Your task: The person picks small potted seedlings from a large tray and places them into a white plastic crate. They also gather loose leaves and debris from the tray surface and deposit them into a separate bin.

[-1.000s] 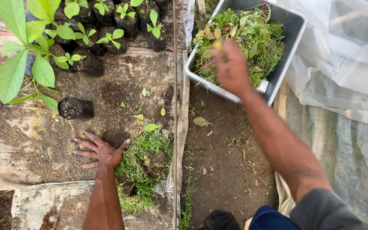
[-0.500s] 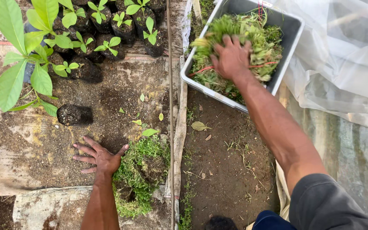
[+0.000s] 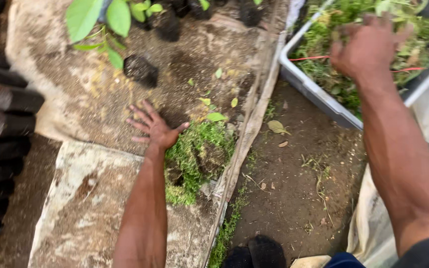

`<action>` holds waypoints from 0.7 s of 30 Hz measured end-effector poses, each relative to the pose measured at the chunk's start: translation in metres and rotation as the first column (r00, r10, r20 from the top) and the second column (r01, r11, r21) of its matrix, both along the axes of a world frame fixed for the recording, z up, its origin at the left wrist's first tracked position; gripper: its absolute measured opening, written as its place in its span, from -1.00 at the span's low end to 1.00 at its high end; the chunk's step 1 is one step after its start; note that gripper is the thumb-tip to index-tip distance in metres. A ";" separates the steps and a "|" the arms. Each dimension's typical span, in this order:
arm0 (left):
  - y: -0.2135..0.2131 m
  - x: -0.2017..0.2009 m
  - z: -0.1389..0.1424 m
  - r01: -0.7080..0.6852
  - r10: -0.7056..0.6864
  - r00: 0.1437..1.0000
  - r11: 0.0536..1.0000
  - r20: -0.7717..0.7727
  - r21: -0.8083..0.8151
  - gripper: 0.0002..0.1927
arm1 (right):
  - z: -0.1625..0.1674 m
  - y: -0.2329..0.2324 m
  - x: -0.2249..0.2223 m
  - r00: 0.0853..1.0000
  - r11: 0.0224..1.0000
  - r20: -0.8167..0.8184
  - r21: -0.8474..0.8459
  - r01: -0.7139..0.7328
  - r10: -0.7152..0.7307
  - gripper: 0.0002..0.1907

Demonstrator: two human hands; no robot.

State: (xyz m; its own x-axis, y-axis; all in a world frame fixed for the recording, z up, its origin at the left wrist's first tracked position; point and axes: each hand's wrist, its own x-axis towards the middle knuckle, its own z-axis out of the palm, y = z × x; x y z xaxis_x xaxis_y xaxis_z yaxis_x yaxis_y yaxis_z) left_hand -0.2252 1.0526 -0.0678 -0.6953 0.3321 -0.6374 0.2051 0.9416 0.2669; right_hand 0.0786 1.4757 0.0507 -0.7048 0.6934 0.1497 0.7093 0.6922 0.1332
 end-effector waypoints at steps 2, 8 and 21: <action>-0.001 0.001 0.000 -0.014 0.014 1.000 1.000 -0.014 0.024 0.65 | 0.012 -0.020 -0.011 0.999 0.993 0.045 0.114 -0.007 0.002 -0.67; -0.005 0.008 0.010 -0.085 0.087 0.996 0.990 -0.012 0.113 0.56 | -0.023 -0.136 -0.109 0.916 0.816 -0.208 -0.418 -0.399 0.342 -0.57; -0.003 -0.002 0.030 -0.097 0.088 0.992 0.990 0.092 0.104 0.50 | -0.102 -0.225 -0.247 0.891 0.729 -0.097 -0.540 -0.421 0.443 -0.68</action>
